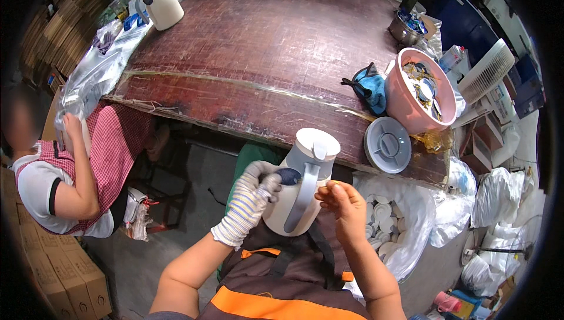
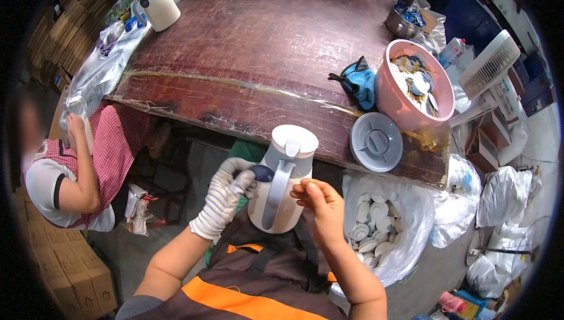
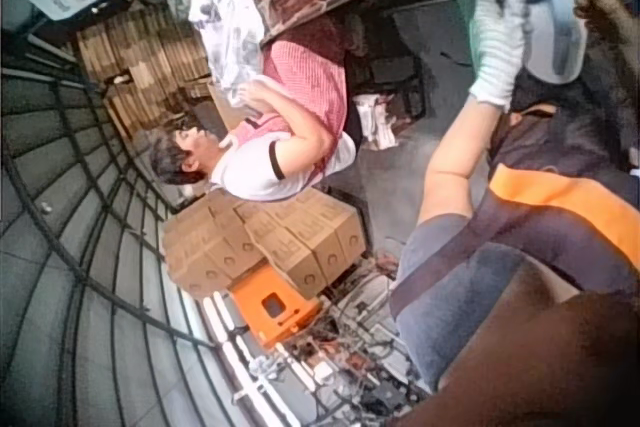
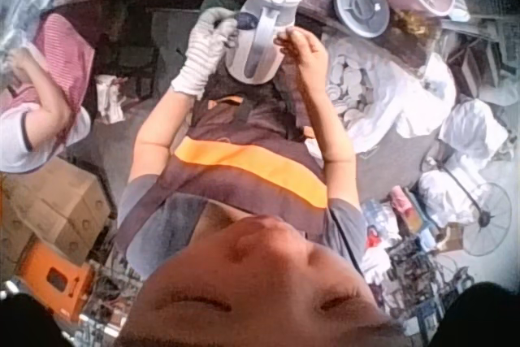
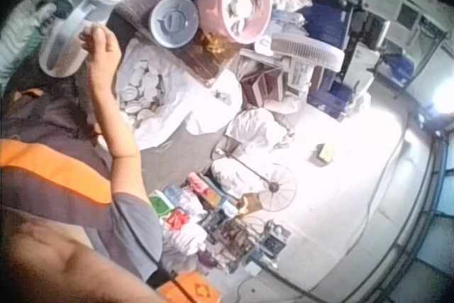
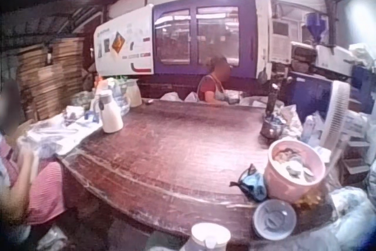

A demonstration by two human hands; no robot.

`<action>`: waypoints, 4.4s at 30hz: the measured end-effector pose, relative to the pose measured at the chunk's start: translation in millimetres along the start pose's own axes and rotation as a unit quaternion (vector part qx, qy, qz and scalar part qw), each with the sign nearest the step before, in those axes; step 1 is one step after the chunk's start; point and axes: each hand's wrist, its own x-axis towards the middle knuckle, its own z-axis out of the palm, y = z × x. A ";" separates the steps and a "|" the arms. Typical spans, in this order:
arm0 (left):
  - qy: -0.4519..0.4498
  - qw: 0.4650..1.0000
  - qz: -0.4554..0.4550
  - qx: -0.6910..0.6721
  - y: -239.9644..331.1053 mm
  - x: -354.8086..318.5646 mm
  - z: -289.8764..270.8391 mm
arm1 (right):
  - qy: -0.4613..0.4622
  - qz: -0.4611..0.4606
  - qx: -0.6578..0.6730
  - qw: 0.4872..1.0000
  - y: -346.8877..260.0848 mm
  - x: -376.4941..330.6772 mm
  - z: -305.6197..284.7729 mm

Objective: The person repeatedly assembles white plastic pitchers by inserting a lid, attaching a circular seal, and affixing a blue label. The person handles each pitcher one at a time, places it on the table, and repeats the sequence with new units.

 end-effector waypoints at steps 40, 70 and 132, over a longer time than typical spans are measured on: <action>-0.040 0.999 -0.009 -0.020 15.5 -23.7 19.2 | 0.031 -0.300 -0.436 0.848 -67.7 32.8 -0.9; 0.210 0.908 0.361 -0.002 118.4 53.8 -91.9 | -0.150 -0.044 -0.314 0.936 66.2 -38.9 -42.8; 0.228 0.659 0.356 0.622 19.6 183.3 -75.0 | -0.027 0.278 -0.055 0.959 81.3 66.4 -121.4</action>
